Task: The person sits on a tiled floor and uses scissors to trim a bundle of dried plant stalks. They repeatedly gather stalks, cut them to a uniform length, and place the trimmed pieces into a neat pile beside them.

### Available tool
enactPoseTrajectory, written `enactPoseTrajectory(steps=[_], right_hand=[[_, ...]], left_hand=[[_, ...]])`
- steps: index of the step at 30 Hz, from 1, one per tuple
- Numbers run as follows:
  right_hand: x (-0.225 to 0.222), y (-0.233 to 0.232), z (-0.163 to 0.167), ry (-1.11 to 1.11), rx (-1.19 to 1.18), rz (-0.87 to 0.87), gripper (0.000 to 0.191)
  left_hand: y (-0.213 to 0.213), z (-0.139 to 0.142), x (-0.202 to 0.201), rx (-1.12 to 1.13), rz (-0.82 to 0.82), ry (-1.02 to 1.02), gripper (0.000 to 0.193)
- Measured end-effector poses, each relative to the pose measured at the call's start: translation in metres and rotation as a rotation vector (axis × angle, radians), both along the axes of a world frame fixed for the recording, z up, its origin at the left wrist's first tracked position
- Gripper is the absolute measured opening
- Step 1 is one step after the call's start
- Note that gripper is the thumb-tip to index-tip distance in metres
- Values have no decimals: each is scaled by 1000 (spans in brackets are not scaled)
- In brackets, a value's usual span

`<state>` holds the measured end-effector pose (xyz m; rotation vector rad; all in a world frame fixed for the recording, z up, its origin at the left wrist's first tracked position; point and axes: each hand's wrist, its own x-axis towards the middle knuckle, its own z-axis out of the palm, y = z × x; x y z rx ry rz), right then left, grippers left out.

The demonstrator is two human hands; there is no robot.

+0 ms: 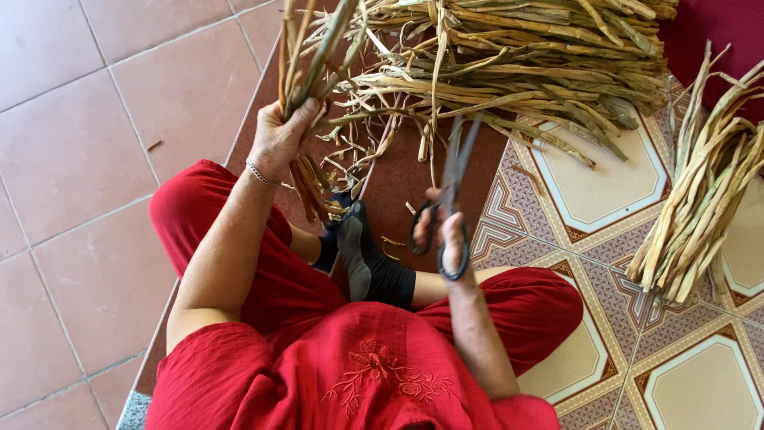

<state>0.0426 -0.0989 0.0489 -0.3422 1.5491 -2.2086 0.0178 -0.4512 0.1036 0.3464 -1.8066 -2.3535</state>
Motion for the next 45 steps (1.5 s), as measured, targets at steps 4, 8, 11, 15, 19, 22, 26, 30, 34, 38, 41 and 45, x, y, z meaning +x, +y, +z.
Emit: enactPoseTrajectory(steps=[4,8,11,15,19,22,26,30,34,38,41,45], right_hand=[[26,-15,-17,-112,-57,112,100],[22,-33,-18,-120,-65,140,98],[7,-42,-11,-119,3,92,93],[-2,-50,-3,-61,128,11,84],[-7,-50,-1,34,160,-123,83],[-8,-44,3,157,194,-168,77],[2,-42,14,453,338,-75,76],[15,-50,26,621,390,25,81],[11,-54,29,558,432,91,82],[5,-53,23,504,398,124,80],[4,-50,19,375,314,73,84],[8,-42,22,356,292,70,85]], left_hand=[[4,2,2,74,-12,30,19],[13,2,1,-24,-50,-22,20],[18,2,1,-28,-93,-32,20],[20,2,-1,-12,-119,-74,25],[16,1,-4,79,-144,-81,31],[15,-2,-7,108,-126,-111,32],[19,-7,-11,54,-89,-68,27],[23,-11,-12,-32,-85,-47,24],[26,-15,-11,-76,-57,-55,25],[27,-18,-12,-296,-51,112,30],[27,-17,-11,-333,-34,122,33],[28,-10,-8,-362,-43,125,30]])
